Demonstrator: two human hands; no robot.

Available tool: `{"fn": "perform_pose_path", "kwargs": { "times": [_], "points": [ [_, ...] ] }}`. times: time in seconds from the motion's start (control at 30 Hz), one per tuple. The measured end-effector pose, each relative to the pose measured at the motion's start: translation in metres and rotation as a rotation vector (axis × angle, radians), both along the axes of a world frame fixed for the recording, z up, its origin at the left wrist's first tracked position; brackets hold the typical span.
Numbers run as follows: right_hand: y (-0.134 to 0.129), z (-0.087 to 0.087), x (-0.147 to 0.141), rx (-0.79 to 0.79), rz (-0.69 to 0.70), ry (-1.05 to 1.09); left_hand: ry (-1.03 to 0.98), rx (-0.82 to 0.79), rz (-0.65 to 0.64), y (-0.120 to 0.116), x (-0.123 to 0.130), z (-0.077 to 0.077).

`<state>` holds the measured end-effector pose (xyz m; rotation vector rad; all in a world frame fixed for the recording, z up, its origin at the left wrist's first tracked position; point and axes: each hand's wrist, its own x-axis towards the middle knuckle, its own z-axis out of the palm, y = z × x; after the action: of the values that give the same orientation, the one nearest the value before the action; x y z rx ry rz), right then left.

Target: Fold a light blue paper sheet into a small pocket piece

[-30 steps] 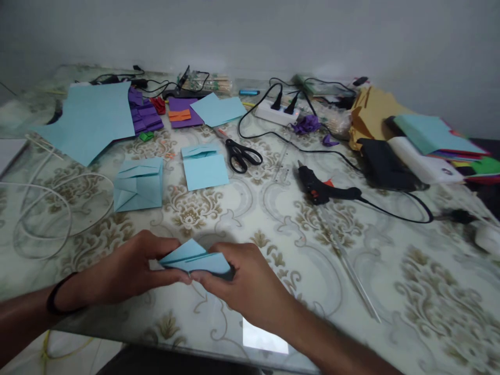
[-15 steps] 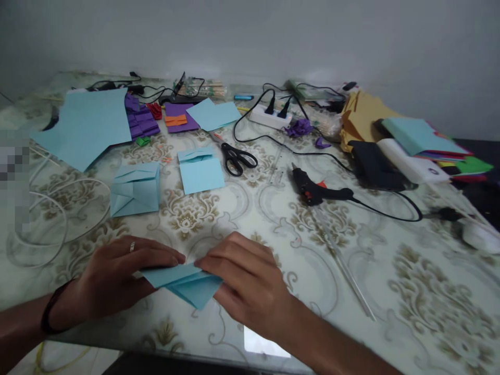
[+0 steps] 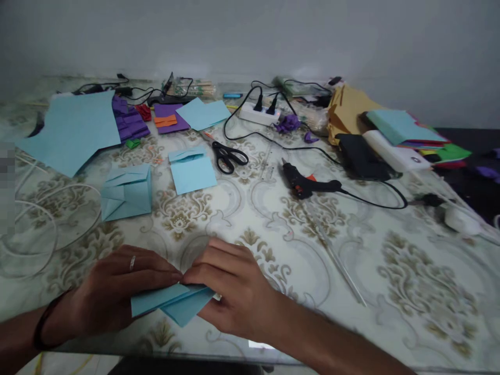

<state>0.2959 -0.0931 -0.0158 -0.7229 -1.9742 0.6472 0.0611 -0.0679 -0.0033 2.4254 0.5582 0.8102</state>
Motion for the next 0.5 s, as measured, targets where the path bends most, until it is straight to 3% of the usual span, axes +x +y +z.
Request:
{"fn": "perform_pose_path", "kwargs": {
  "times": [0.23,0.5],
  "points": [
    [0.003,0.004,0.004,-0.085,0.003,0.088,0.040,0.045,0.023,0.005,0.001,0.012],
    [0.004,0.004,0.004,-0.079,0.026,0.027,0.077,0.076,0.048,0.004,0.004,0.016]
  ]
}}
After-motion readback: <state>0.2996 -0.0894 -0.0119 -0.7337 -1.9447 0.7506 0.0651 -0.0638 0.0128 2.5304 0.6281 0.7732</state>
